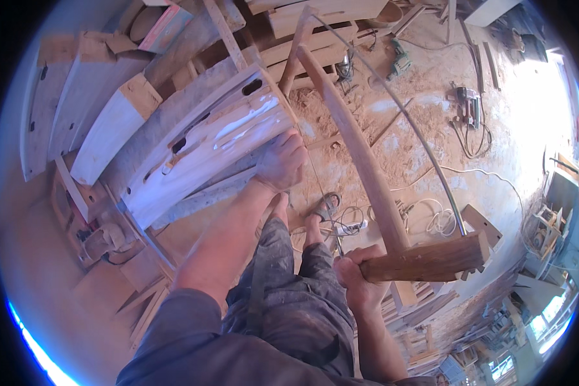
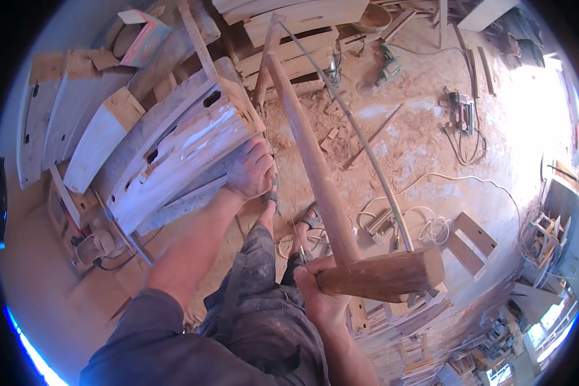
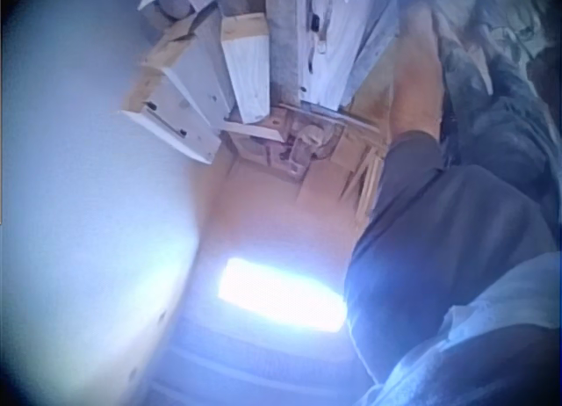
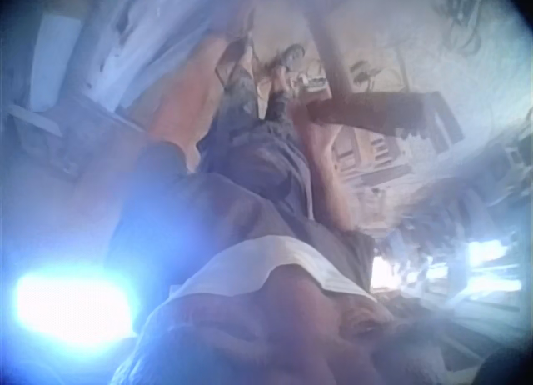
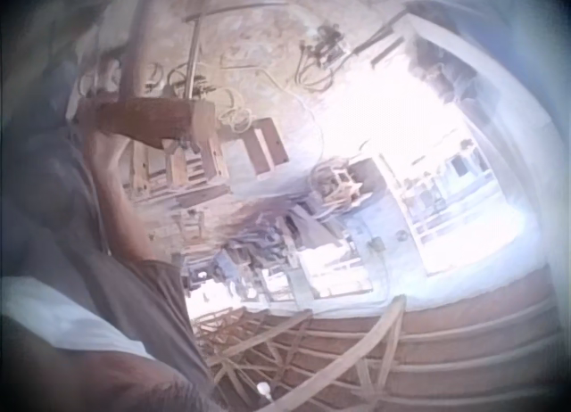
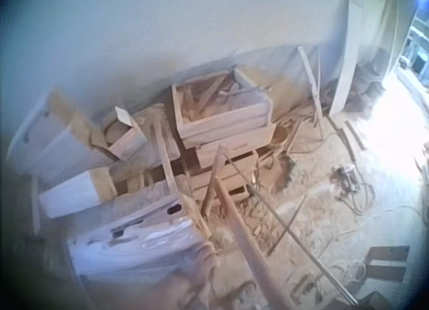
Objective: The person grinds a wooden board with an angle grinder, applies glue to a slot, hammers a wooden insert into the board, and cuts off the excess wood with a bow saw.
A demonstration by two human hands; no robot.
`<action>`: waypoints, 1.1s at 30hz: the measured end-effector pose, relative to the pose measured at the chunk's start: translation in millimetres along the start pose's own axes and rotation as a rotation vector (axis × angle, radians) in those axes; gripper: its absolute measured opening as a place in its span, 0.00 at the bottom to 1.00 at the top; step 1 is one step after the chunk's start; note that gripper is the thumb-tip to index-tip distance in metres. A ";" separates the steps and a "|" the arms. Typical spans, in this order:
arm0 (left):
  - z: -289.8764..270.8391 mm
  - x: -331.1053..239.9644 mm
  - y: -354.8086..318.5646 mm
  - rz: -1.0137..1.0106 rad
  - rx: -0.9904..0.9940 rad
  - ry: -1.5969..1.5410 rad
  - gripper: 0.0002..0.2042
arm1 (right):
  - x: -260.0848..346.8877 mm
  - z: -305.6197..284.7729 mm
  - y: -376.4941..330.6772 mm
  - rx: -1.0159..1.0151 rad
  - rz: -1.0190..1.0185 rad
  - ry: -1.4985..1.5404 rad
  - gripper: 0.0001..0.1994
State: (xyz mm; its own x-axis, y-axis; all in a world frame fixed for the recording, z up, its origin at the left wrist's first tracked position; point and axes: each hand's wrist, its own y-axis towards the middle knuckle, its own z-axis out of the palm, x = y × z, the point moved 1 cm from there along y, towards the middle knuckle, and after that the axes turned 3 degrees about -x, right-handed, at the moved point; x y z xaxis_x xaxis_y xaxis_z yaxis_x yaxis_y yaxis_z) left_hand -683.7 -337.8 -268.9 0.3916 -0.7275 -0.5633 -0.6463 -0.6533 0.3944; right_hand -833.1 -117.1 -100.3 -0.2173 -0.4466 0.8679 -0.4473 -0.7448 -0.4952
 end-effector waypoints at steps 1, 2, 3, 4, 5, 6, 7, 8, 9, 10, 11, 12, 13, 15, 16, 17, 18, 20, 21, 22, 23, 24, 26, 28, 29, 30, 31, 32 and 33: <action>-0.8 3.7 2.4 0.000 0.003 0.015 0.05 | 2.4 -0.7 -2.1 0.006 -0.018 0.020 0.09; -1.8 2.9 -0.2 -0.010 0.013 0.023 0.05 | 7.3 -5.6 -15.4 0.012 -0.022 0.037 0.09; -2.9 2.2 -3.1 -0.021 0.024 0.032 0.05 | 14.9 -10.6 -27.4 0.032 -0.029 0.080 0.08; -3.6 -0.3 -2.2 -0.012 0.019 0.025 0.05 | 23.9 -17.5 -41.8 0.048 -0.034 0.121 0.08; -3.3 -0.8 -0.8 -0.003 0.012 0.018 0.05 | 35.7 -23.7 -52.8 0.079 -0.046 0.187 0.08; -2.8 0.3 1.6 0.005 0.004 0.012 0.05 | 41.5 -25.9 -56.7 0.111 -0.057 0.253 0.08; -1.6 1.7 5.2 0.018 0.002 0.019 0.05 | 40.5 -22.9 -51.6 0.086 -0.082 0.081 0.08; -0.7 1.3 3.1 0.022 0.005 0.026 0.04 | 38.3 -16.7 -43.4 0.062 -0.096 -0.091 0.08; 0.2 0.5 1.1 0.027 0.009 0.033 0.04 | 35.7 -9.6 -33.8 0.040 -0.108 -0.264 0.08; 0.8 0.7 1.1 0.016 0.019 0.024 0.04 | 31.9 -2.7 -20.4 0.006 0.102 -0.116 0.07; 1.9 0.4 0.7 0.006 0.028 0.016 0.04 | 26.1 7.3 -5.9 -0.012 0.034 -0.128 0.07; 1.4 1.7 1.9 -0.002 0.036 0.011 0.04 | 23.2 14.5 3.3 -0.029 -0.038 -0.137 0.07; 1.5 2.5 3.5 0.001 0.025 0.026 0.04 | 27.9 13.2 2.3 -0.029 -0.005 -0.131 0.07; 2.1 2.1 -3.2 -0.001 0.023 0.044 0.04 | 34.5 8.7 -11.9 -0.035 0.083 -0.117 0.06; -0.8 1.9 -3.1 0.004 0.030 0.045 0.04 | 28.4 -11.8 -25.7 0.149 0.044 -0.162 0.07; -0.3 3.4 1.5 0.013 0.030 0.040 0.04 | 40.1 -23.2 -48.2 0.149 0.157 -0.147 0.07; -0.8 1.6 -1.1 0.008 0.039 0.035 0.05 | 49.7 -34.6 -69.9 0.152 0.270 -0.128 0.07; -0.2 0.4 0.2 -0.005 0.045 0.017 0.05 | 37.5 -26.2 -73.8 0.060 0.099 0.042 0.07; 0.2 -0.2 0.8 -0.013 0.047 0.008 0.05 | 29.2 -21.2 -70.3 0.019 0.047 0.071 0.07; 0.5 1.0 -0.7 -0.004 0.044 0.013 0.05 | 26.6 -9.9 -51.8 -0.016 0.072 0.003 0.07; 1.4 0.9 0.8 0.006 0.039 0.014 0.04 | 24.8 -0.1 -34.8 -0.055 0.095 -0.069 0.07; 1.8 -0.5 1.7 0.018 0.034 0.015 0.04 | 9.9 7.2 -21.3 -0.057 0.067 -0.088 0.07; 1.6 -1.2 1.0 0.010 0.031 0.015 0.04 | -3.0 31.1 11.6 -0.116 -0.030 -0.016 0.08; -0.7 -0.8 2.7 0.022 0.018 0.027 0.05 | -5.2 42.5 31.9 -0.107 -0.055 -0.052 0.08; 0.1 -2.0 4.1 0.035 0.004 0.037 0.05 | 2.4 42.3 32.6 -0.118 -0.022 -0.051 0.08; 0.9 -2.6 5.6 0.049 -0.009 0.045 0.05 | 15.2 39.7 29.5 -0.129 0.012 -0.050 0.09; 1.5 -3.1 0.3 0.038 0.004 0.055 0.05 | 29.0 39.9 23.3 -0.143 0.061 -0.054 0.09; 0.6 -0.3 2.0 0.032 0.005 0.072 0.05 | 38.8 32.8 14.9 -0.049 0.072 -0.072 0.11; -0.1 1.2 1.3 0.021 0.006 0.086 0.05 | 48.8 21.0 0.4 0.047 0.086 -0.094 0.12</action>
State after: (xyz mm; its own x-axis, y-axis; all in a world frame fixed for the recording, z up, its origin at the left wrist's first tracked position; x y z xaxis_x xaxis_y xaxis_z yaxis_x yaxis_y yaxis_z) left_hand -684.1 -339.6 -269.0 0.4330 -0.7563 -0.4904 -0.6588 -0.6369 0.4005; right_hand -825.7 -149.6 -59.0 -0.1701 -0.5523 0.8161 -0.3892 -0.7232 -0.5705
